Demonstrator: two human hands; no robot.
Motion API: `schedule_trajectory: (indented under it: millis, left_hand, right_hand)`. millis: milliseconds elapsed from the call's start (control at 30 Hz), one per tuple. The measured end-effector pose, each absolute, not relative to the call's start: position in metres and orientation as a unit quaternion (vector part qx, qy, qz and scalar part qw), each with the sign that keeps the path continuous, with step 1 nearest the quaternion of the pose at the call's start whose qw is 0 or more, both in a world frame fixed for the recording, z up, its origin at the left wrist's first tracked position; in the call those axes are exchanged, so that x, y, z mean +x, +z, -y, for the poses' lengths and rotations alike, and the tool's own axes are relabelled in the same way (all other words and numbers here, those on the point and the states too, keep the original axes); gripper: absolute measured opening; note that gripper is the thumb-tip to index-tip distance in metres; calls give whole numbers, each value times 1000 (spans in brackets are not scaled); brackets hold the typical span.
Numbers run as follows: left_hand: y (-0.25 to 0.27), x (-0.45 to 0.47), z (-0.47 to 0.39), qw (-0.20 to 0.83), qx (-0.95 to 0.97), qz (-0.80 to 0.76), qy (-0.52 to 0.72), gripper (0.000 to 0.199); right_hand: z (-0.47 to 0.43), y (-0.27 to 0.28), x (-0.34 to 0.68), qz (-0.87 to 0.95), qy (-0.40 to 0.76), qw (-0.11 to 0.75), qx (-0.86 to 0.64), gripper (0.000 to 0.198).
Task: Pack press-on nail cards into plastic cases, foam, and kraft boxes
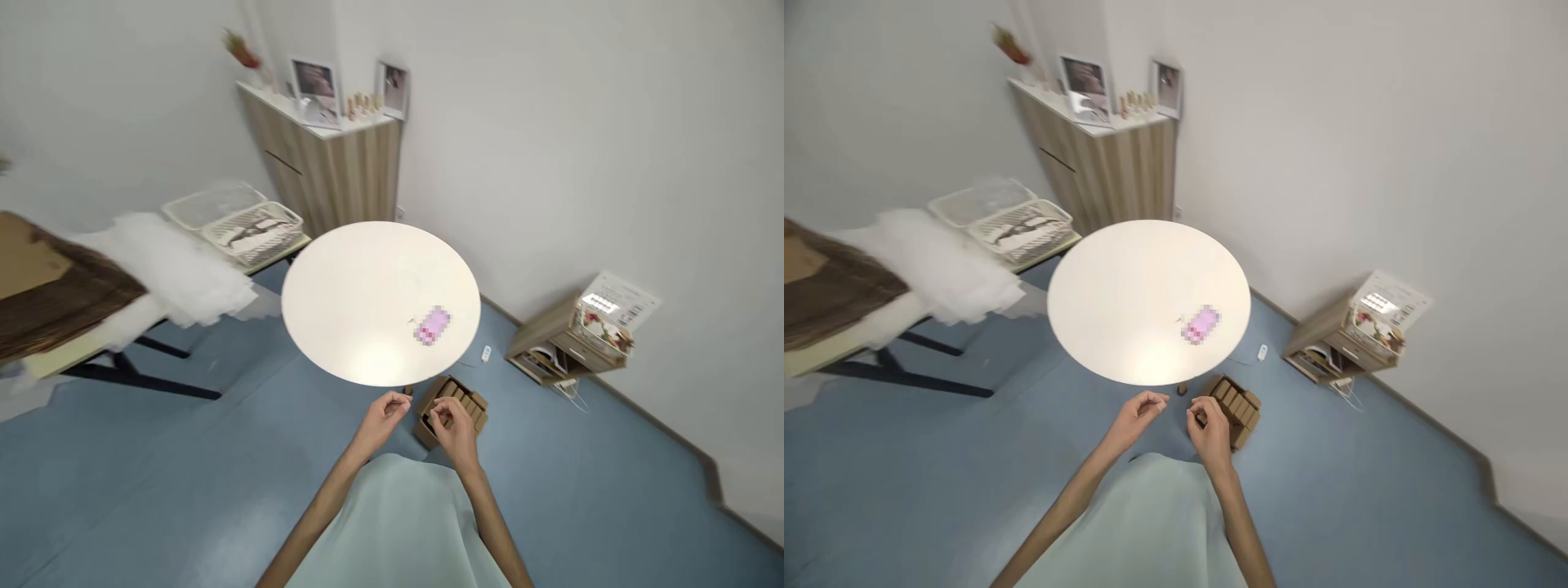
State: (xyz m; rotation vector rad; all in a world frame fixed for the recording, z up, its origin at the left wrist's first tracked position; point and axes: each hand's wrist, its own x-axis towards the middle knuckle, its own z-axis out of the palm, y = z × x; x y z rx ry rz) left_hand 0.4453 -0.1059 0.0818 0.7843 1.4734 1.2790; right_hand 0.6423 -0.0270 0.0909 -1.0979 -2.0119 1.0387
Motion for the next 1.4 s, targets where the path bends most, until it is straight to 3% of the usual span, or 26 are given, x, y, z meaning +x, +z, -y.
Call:
schedule_trajectory:
  millis: [300,600,933,1233,1400]
  left_hand:
    - [116,325,167,373,205,-637,642,35]
    - [125,194,200,316,147,-688,636,40]
    - [137,17,173,301,159,-744,574,38]
    - [113,-103,109,338,232,-753,515,35]
    - [98,-192,66,309,288,-779,463,25]
  right_hand:
    - [38,128,491,821,424,259,-282,11]
    - [34,131,322,822,479,224,-212,12]
    - [2,142,151,795,524,221,-209,13]
    - [-16,145,78,779,515,228,-276,13]
    - [-15,142,42,752,499,256,-347,13]
